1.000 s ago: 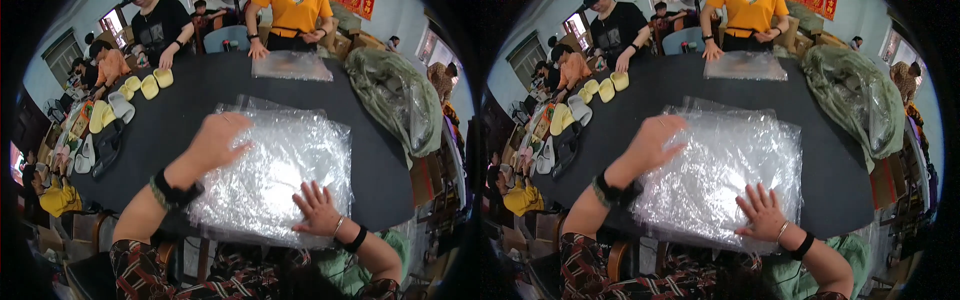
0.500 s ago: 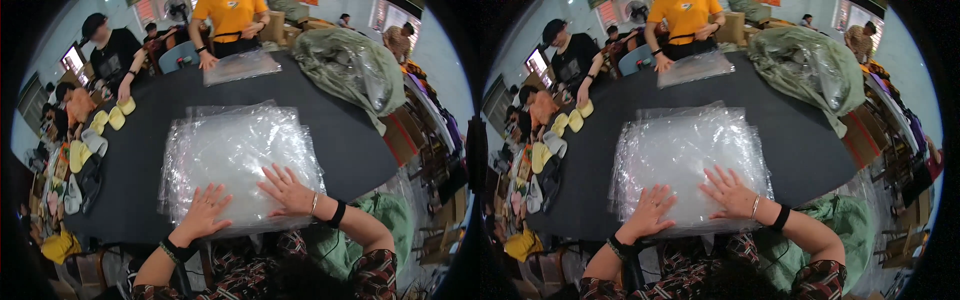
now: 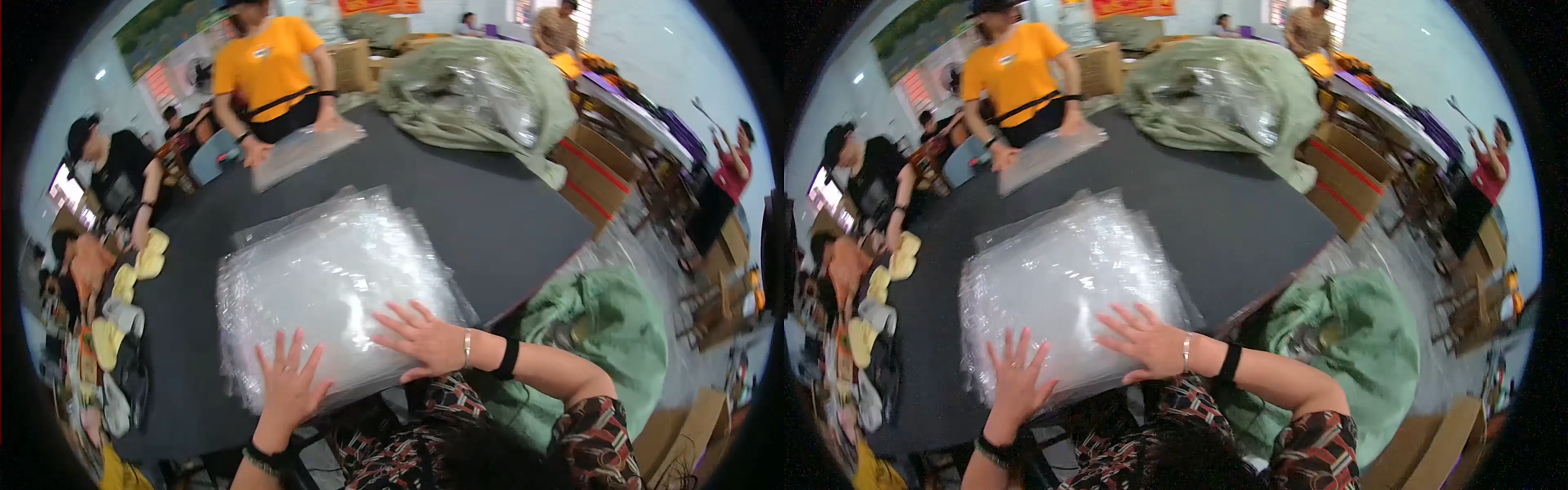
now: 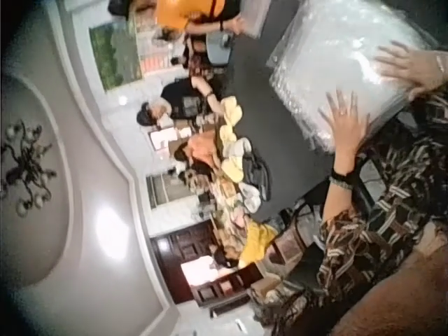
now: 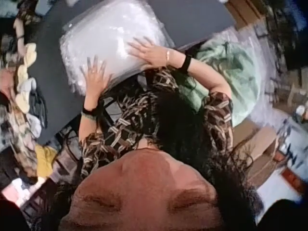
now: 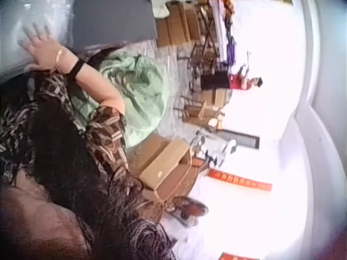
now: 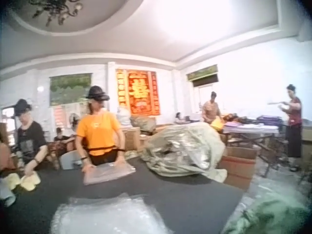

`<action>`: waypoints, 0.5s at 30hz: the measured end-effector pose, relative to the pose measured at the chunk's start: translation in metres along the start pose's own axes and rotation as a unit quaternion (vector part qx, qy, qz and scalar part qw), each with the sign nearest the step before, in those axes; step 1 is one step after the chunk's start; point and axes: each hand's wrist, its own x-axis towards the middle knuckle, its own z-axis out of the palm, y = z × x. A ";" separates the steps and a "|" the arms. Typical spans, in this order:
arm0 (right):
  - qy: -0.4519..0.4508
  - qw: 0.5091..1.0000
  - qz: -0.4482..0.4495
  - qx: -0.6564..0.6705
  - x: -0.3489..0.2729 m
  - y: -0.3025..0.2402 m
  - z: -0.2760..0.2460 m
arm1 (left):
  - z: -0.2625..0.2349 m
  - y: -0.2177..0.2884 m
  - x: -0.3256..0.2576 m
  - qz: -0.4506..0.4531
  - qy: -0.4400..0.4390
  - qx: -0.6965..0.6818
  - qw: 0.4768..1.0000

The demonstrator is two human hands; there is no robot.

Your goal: The recorder is taking various colors of plastic slippers out of a large bag and putting them into individual clear plastic packaging bags on a table.

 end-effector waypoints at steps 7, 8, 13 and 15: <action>0.447 0.887 0.040 0.113 -0.077 0.014 -0.034 | 0.002 0.052 0.019 -0.006 0.029 0.010 0.999; 0.511 0.836 0.142 0.142 -0.100 0.021 -0.019 | 0.014 0.059 0.022 0.016 0.025 0.002 1.000; 0.539 0.648 0.528 0.100 -0.258 0.097 0.125 | 0.045 0.092 0.044 0.018 0.049 0.036 0.998; 0.397 0.697 0.596 0.047 -0.330 0.112 0.192 | 0.060 0.090 0.041 0.035 0.052 0.018 0.998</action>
